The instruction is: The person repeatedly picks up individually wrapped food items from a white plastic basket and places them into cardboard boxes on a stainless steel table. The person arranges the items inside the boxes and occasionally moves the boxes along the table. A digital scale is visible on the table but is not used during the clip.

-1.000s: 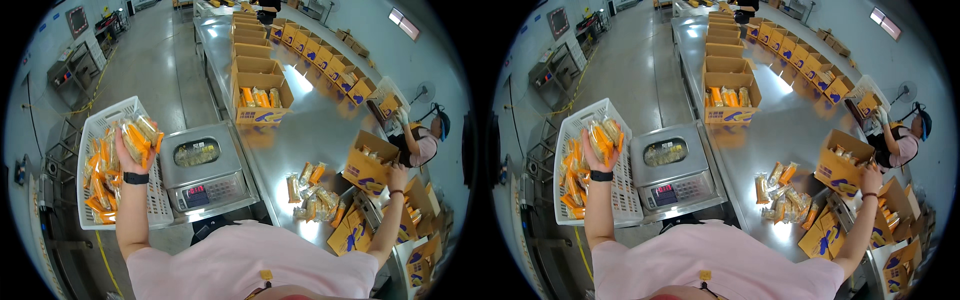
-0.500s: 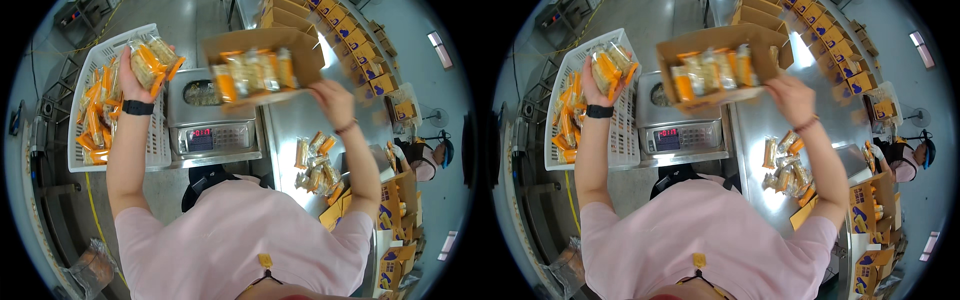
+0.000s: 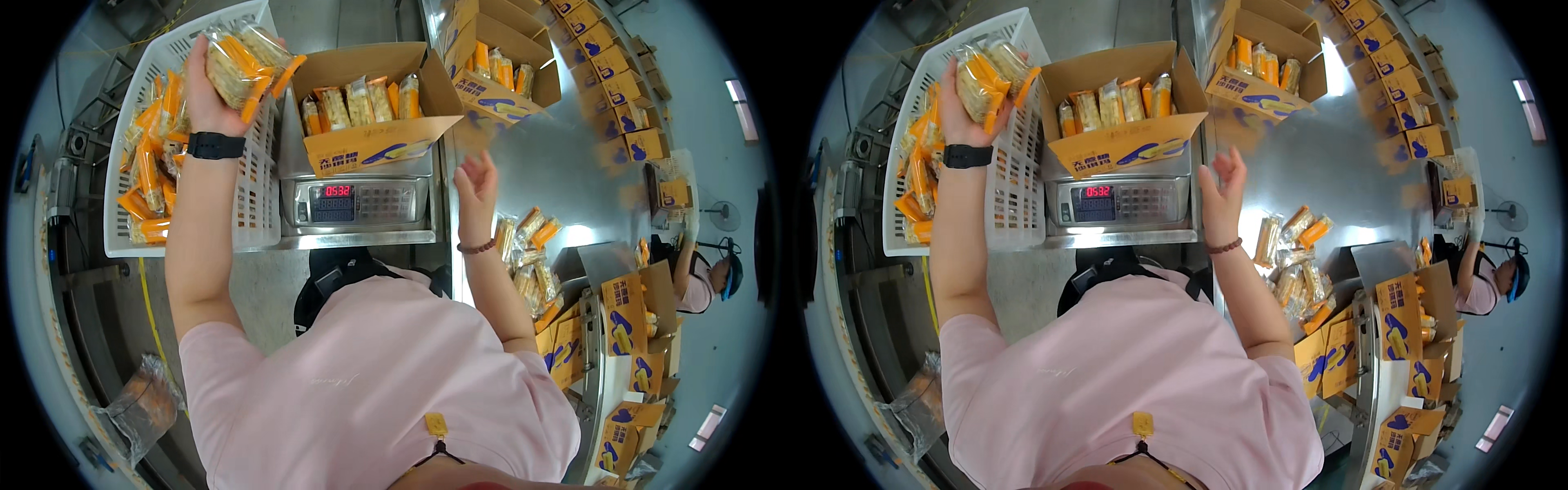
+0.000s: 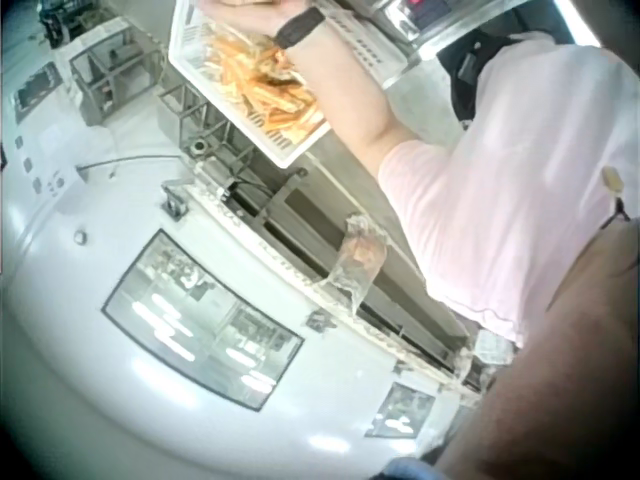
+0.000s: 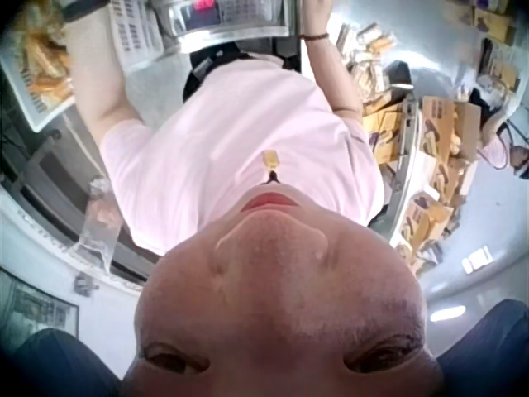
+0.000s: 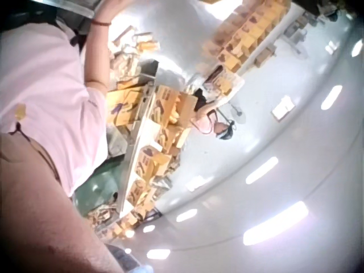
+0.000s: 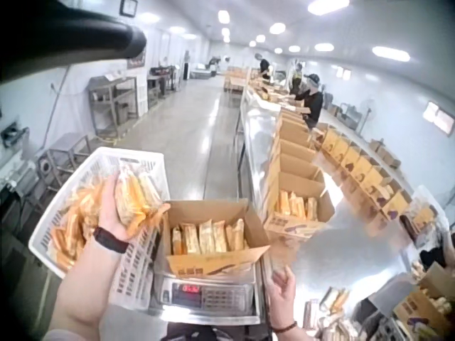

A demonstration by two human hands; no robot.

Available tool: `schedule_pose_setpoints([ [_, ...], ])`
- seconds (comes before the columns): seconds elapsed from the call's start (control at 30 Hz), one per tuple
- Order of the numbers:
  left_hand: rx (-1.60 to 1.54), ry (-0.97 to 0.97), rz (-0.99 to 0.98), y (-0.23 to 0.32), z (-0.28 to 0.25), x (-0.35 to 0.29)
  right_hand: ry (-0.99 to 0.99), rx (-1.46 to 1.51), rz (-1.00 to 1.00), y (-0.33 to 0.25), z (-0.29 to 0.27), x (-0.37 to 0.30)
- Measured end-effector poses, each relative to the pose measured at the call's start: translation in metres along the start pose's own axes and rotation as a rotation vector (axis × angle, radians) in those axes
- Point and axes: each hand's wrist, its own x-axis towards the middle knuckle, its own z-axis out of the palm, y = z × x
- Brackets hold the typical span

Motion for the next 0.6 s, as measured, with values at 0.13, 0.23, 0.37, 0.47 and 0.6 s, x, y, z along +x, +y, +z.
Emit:
schedule_pose_setpoints([
  [0.13, 0.101, 0.024, 0.033, 0.0, 0.014, -0.01, 0.107, 0.432, 0.54, -0.015, 0.02, -0.011],
  [0.23, 0.182, 0.132, 0.032, -0.008, 0.04, -0.019, 0.043, 0.555, 0.568, -0.028, 0.031, 0.004],
  [0.37, 0.276, 0.111, 0.041, -0.009, 0.037, -0.019, -0.133, 0.604, 0.597, -0.067, 0.055, 0.025],
  [0.47, -0.079, -0.168, 0.03, -0.011, 0.028, -0.017, -0.205, 0.674, 0.785, -0.079, 0.077, 0.035],
  [0.6, 0.006, -0.305, -0.138, 0.01, -0.018, 0.002, -0.349, 0.882, 0.816, -0.06, 0.092, 0.041],
])
